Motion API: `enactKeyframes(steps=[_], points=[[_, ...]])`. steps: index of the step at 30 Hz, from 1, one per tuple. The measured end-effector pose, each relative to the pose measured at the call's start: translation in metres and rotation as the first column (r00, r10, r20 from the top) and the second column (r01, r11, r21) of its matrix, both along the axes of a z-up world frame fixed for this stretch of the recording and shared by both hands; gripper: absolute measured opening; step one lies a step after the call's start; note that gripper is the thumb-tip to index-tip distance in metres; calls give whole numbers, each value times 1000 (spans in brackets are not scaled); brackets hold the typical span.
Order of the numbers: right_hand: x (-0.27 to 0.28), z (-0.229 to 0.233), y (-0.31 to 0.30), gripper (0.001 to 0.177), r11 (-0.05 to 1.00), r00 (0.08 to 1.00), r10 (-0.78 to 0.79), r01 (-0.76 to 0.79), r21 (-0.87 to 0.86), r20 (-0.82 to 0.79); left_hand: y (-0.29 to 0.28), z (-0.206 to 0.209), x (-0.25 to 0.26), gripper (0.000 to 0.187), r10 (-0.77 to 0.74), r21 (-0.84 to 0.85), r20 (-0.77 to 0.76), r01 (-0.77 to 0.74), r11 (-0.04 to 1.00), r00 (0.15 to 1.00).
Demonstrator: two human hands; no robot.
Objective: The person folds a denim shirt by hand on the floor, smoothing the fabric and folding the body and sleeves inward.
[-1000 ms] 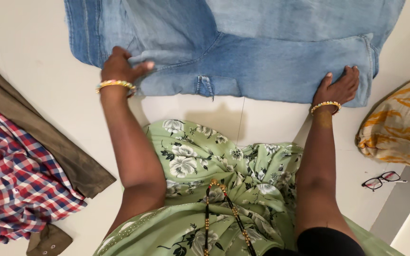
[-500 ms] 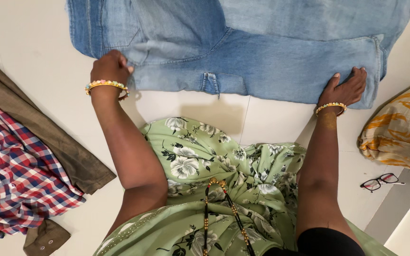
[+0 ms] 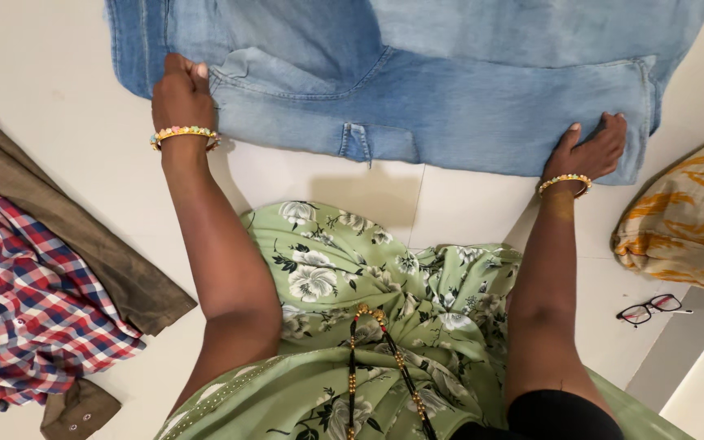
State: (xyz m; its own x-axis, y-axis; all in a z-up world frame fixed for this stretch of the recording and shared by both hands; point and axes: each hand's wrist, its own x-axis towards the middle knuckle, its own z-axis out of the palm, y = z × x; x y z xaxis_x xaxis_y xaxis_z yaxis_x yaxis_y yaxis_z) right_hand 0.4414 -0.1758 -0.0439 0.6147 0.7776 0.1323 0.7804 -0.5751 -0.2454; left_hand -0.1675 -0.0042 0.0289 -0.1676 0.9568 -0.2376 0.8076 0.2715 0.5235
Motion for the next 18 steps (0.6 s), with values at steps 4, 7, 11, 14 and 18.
enactKeyframes(steps=[4,7,11,14,18], points=[[0,1,-1,51,1000,1000,9,-9,4,8,3,-8,1,25,7,-35,-137,-12,999,991],[0,3,0,50,1000,1000,-26,26,0,-6,7,-14,0,27,0,-69,-211,-15,998,978],[3,1,0,52,1000,1000,-10,10,3,-9,7,-11,3,28,-20,-108,-267,-9,994,964],[3,0,1,54,1000,1000,-11,11,1,-4,3,5,6,34,31,-216,-200,-74,974,979],[4,1,-1,49,999,1000,-26,26,-23,-12,-9,23,4,53,-34,-221,-185,-8,975,982]])
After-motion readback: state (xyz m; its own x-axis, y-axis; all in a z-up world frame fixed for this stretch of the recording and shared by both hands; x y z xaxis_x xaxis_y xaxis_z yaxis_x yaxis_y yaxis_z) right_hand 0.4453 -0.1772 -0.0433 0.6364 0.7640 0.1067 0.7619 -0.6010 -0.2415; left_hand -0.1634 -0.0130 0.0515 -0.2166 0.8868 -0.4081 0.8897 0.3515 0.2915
